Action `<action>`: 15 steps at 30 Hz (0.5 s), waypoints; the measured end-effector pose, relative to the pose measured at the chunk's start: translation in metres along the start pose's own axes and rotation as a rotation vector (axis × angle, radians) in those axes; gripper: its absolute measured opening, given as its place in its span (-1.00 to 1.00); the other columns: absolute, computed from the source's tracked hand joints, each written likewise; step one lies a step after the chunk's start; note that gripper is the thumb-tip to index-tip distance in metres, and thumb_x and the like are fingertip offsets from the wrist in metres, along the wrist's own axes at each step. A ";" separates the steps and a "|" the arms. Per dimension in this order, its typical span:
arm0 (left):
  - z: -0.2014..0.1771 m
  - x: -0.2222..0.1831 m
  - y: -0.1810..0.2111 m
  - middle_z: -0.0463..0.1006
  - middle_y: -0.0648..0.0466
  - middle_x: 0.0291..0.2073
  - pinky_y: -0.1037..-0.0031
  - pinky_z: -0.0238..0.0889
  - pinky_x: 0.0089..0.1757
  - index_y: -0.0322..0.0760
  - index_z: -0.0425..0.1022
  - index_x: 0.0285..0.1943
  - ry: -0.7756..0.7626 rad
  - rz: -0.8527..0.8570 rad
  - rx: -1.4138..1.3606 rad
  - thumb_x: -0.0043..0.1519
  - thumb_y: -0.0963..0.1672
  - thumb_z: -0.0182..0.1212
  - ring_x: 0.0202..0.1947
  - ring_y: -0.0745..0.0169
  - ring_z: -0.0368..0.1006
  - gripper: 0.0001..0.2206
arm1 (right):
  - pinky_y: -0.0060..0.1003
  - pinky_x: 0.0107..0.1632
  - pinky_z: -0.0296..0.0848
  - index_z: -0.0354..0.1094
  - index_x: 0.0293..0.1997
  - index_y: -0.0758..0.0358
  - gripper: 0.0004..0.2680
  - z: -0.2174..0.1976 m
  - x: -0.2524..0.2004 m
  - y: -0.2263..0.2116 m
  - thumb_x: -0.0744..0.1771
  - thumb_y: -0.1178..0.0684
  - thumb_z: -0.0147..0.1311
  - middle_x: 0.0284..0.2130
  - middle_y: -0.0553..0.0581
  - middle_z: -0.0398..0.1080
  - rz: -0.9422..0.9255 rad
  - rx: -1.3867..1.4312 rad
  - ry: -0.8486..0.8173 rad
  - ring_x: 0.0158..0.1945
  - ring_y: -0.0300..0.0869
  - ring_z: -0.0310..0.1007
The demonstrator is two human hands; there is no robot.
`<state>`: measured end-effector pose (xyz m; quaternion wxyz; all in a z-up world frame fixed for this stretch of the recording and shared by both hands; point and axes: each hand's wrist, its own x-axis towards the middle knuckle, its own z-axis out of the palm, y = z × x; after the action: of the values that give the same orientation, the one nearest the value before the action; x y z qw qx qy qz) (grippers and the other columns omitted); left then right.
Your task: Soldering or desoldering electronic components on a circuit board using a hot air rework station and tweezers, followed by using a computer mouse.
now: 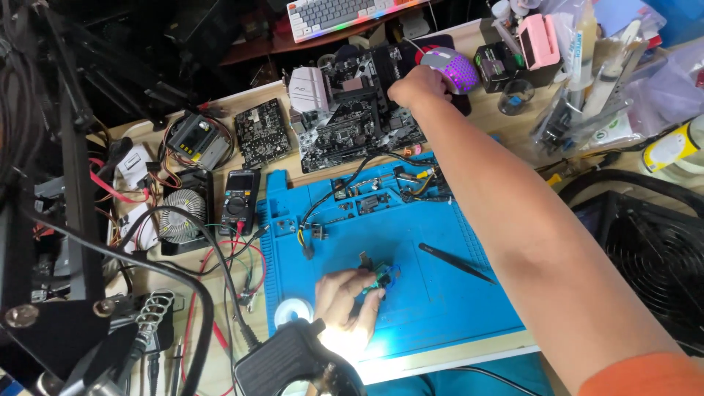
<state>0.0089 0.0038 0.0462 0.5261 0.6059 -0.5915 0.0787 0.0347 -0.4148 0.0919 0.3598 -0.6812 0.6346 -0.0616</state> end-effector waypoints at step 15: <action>0.000 0.000 -0.001 0.68 0.02 -0.10 0.24 0.42 -0.02 -0.23 0.67 0.01 0.015 -0.027 0.005 0.29 -0.15 0.48 -0.04 0.07 0.68 -0.84 | 0.23 0.35 0.29 0.47 -0.29 0.11 -0.89 0.010 0.007 -0.006 0.41 0.05 0.21 -0.35 0.09 0.51 -0.278 -0.134 0.083 -0.10 0.03 0.55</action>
<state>0.0098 0.0035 0.0451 0.5300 0.6147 -0.5790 0.0777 0.0463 -0.4175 0.0857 0.2750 -0.7818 0.5512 -0.0965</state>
